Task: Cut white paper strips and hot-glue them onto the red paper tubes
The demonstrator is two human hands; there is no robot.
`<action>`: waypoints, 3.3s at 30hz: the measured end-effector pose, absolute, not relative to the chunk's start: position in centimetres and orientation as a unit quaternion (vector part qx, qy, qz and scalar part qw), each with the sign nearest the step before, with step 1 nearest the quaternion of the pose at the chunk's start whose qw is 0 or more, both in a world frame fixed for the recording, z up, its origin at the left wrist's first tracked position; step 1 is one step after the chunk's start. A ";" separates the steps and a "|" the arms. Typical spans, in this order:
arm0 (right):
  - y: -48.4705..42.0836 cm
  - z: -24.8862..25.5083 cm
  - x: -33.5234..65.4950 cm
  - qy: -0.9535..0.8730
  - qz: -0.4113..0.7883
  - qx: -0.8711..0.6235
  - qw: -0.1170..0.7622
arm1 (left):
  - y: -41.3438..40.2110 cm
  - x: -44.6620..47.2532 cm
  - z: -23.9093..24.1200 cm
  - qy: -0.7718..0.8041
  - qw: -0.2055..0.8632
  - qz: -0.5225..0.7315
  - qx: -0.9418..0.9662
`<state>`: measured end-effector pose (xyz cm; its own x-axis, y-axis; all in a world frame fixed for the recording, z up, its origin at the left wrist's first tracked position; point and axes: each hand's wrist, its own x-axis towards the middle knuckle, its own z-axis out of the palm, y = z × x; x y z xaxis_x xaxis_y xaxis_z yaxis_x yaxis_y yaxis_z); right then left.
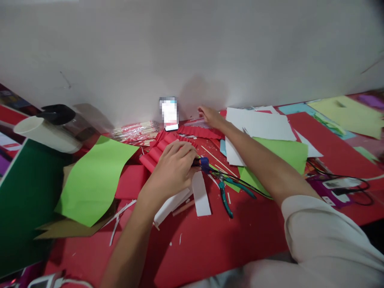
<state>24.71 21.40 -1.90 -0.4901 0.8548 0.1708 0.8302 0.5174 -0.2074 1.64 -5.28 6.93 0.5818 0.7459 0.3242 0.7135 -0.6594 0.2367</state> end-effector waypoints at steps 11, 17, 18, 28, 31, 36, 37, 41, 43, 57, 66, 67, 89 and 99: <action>10.5 9.2 18.1 -0.837 0.011 -0.294 0.462 | -5.0 1.6 7.0 0.433 0.052 0.178 0.882; 1.6 12.6 21.1 -0.908 -0.025 -0.261 0.327 | -4.4 0.8 6.7 0.433 0.051 0.203 0.877; 1.0 12.4 22.0 -0.916 -0.014 -0.266 0.299 | -4.3 0.6 6.7 0.435 0.051 0.206 0.875; 0.5 9.4 26.6 -0.936 0.079 -0.288 0.186 | -4.1 -0.3 7.1 0.467 0.038 0.202 0.860; 0.3 9.7 26.3 -0.932 0.086 -0.299 0.187 | -4.2 -0.2 7.2 0.473 0.034 0.195 0.859; 0.0 9.9 25.8 -0.941 0.049 -0.292 0.164 | -4.5 0.4 7.4 0.490 0.038 0.183 0.852; -0.1 9.8 25.6 -0.942 0.034 -0.294 0.160 | -4.6 0.5 7.4 0.495 0.040 0.179 0.849; -0.2 9.6 25.2 -0.939 -0.007 -0.306 0.157 | -4.8 0.9 7.7 0.509 0.056 0.175 0.841; -0.3 9.7 25.1 -0.939 -0.014 -0.300 0.168 | -4.9 1.0 7.9 0.513 0.064 0.178 0.837; -0.4 10.0 25.3 -0.941 0.050 -0.285 0.174 | -4.9 1.6 7.8 0.500 0.067 0.156 0.849; -0.1 10.0 25.9 -0.960 0.063 -0.241 0.126 | -5.5 1.8 8.0 0.497 0.021 0.152 0.854; -0.2 9.9 25.9 -0.958 0.065 -0.253 0.117 | -5.5 1.8 7.9 0.498 0.016 0.151 0.854; 0.0 8.9 24.2 -0.951 -0.011 -0.274 0.143 | -5.4 1.7 7.5 0.526 0.011 0.164 0.835; -2.5 10.7 24.0 -0.946 0.060 -0.284 0.145 | -4.5 -1.1 8.2 0.534 0.043 0.215 0.816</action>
<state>23.97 -2.52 10.72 -0.7971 0.5541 0.2399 0.5195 0.8319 -0.1950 -1.07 -4.53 8.16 0.3370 0.8909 0.3045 0.8538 -0.4255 0.2999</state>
